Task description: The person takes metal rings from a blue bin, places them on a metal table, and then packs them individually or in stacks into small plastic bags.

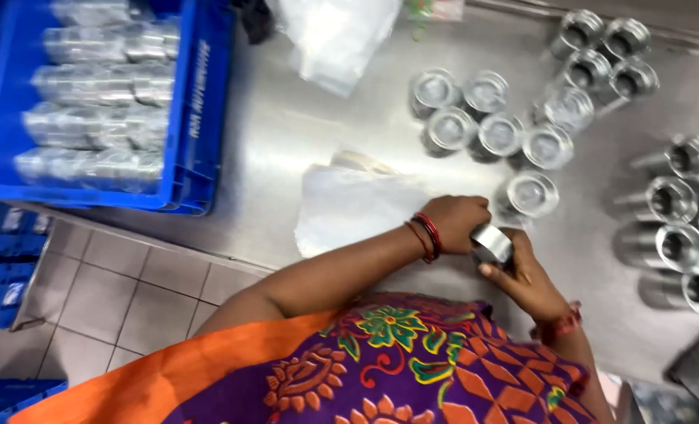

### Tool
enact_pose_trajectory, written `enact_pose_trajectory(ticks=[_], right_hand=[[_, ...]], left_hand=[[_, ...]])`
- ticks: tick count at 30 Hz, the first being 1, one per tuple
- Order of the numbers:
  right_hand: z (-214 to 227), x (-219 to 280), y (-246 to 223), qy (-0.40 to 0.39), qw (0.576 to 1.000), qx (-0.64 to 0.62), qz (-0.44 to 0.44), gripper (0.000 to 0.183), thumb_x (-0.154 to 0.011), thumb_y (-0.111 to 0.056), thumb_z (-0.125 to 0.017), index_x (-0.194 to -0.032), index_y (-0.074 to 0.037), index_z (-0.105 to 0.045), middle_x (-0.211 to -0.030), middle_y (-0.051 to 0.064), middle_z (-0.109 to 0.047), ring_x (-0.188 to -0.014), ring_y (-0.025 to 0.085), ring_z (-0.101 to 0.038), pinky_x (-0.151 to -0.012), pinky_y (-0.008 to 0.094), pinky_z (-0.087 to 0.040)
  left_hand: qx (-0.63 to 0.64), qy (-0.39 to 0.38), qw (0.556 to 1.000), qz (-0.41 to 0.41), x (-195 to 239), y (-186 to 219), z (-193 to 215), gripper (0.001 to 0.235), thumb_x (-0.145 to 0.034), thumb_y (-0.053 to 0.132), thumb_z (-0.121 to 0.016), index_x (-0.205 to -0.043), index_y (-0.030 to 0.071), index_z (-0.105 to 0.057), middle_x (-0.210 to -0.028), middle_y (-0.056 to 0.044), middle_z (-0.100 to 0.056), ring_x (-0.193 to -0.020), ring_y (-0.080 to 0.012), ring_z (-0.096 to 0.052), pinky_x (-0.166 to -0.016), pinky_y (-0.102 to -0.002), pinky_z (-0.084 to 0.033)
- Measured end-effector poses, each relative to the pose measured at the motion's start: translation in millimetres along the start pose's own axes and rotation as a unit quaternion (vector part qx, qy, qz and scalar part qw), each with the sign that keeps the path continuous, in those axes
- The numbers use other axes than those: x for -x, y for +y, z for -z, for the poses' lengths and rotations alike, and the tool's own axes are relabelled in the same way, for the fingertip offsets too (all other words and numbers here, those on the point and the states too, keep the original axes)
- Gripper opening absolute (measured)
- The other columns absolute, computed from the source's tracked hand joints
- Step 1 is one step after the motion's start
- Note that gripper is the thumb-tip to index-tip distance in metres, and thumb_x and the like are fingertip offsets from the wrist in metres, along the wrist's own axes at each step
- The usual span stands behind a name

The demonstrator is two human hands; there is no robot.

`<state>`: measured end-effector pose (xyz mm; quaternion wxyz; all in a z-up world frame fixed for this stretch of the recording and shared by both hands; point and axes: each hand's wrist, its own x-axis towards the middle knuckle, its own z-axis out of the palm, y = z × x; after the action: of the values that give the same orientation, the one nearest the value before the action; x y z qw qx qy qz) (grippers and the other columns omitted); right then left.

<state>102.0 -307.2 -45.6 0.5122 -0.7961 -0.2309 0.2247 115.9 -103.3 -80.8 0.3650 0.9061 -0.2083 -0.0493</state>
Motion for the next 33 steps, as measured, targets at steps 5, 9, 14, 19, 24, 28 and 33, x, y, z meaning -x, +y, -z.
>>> enact_pose_trajectory(ticks=[5, 9, 14, 19, 24, 28, 33], right_hand=[[-4, 18, 19, 0.209, 0.943, 0.253, 0.048, 0.03, -0.08, -0.008, -0.076, -0.107, -0.005, -0.063, -0.106, 0.01, -0.066, -0.096, 0.036, -0.067, -0.08, 0.042, -0.055], [18, 35, 35, 0.374, 0.839, 0.376, -0.121, 0.034, -0.072, 0.002, -0.064, -0.105, -0.008, -0.063, -0.119, 0.012, -0.065, -0.107, 0.039, -0.065, -0.085, 0.047, -0.054], [90, 4, 55, 0.277, 0.871, 0.403, 0.039, 0.071, -0.074, -0.009, -0.064, -0.142, -0.001, -0.05, -0.148, 0.029, -0.041, -0.134, 0.049, -0.046, -0.109, 0.058, -0.044], [188, -35, 62, 0.346, 0.761, 0.505, -0.215, 0.09, -0.068, -0.056, -0.09, -0.139, -0.013, -0.056, -0.156, 0.026, -0.028, -0.142, 0.055, -0.025, -0.099, 0.08, -0.026], [156, -27, 25, 0.28, 0.791, 0.473, -0.268, 0.077, -0.062, -0.054, -0.092, -0.128, -0.024, -0.068, -0.16, 0.015, -0.028, -0.142, 0.048, -0.023, -0.105, 0.079, -0.022], [87, 11, 1, 0.165, 0.873, 0.432, -0.154, 0.064, -0.07, -0.041, -0.089, -0.125, -0.016, -0.068, -0.127, 0.018, -0.058, -0.115, 0.039, -0.057, -0.097, 0.052, -0.049], [60, 16, -16, -0.021, 0.992, 0.118, -0.039, 0.075, -0.069, -0.035, -0.089, -0.132, -0.008, -0.059, -0.123, 0.015, -0.066, -0.11, 0.024, -0.064, -0.091, 0.038, -0.053]], left_hand=[[0.103, 0.097, 0.99, -0.023, 29, 37, 37, 0.049, -0.079, 0.019, -0.075, -0.123, 0.003, -0.064, -0.118, -0.019, -0.061, -0.107, -0.0383, -0.062, -0.089, -0.047, -0.052], [0.047, 0.163, 0.986, 0.009, 76, 31, 39, 0.028, -0.087, 0.005, -0.069, -0.114, 0.006, -0.072, -0.107, -0.016, -0.064, -0.097, -0.0327, -0.065, -0.082, -0.041, -0.055], [-0.029, 0.093, 0.991, -0.097, 84, 26, 34, 0.014, -0.084, 0.005, -0.068, -0.097, 0.006, -0.075, -0.103, -0.008, -0.067, -0.089, -0.028, -0.065, -0.078, -0.039, -0.056], [0.011, 0.077, 0.997, 0.007, 63, 26, 25, 0.014, -0.079, 0.015, -0.077, -0.09, 0.008, -0.075, -0.098, -0.006, -0.068, -0.084, -0.0295, -0.066, -0.074, -0.04, -0.055], [-0.026, 0.106, 0.988, 0.106, 56, 14, 20, 0.009, -0.083, 0.015, -0.079, -0.082, 0.008, -0.075, -0.095, -0.006, -0.07, -0.084, -0.0324, -0.066, -0.074, -0.041, -0.054], [0.196, 0.085, 0.965, 0.152, 57, 7, 15, 0.007, -0.084, 0.012, -0.079, -0.086, 0.007, -0.075, -0.102, -0.003, -0.076, -0.084, -0.0197, -0.074, -0.074, -0.032, -0.058], [0.332, 0.06, 0.929, 0.153, 49, 7, 1, 0.009, -0.084, 0.007, -0.081, -0.09, 0.005, -0.075, -0.115, -0.005, -0.079, -0.089, -0.0168, -0.073, -0.078, -0.029, -0.058]])
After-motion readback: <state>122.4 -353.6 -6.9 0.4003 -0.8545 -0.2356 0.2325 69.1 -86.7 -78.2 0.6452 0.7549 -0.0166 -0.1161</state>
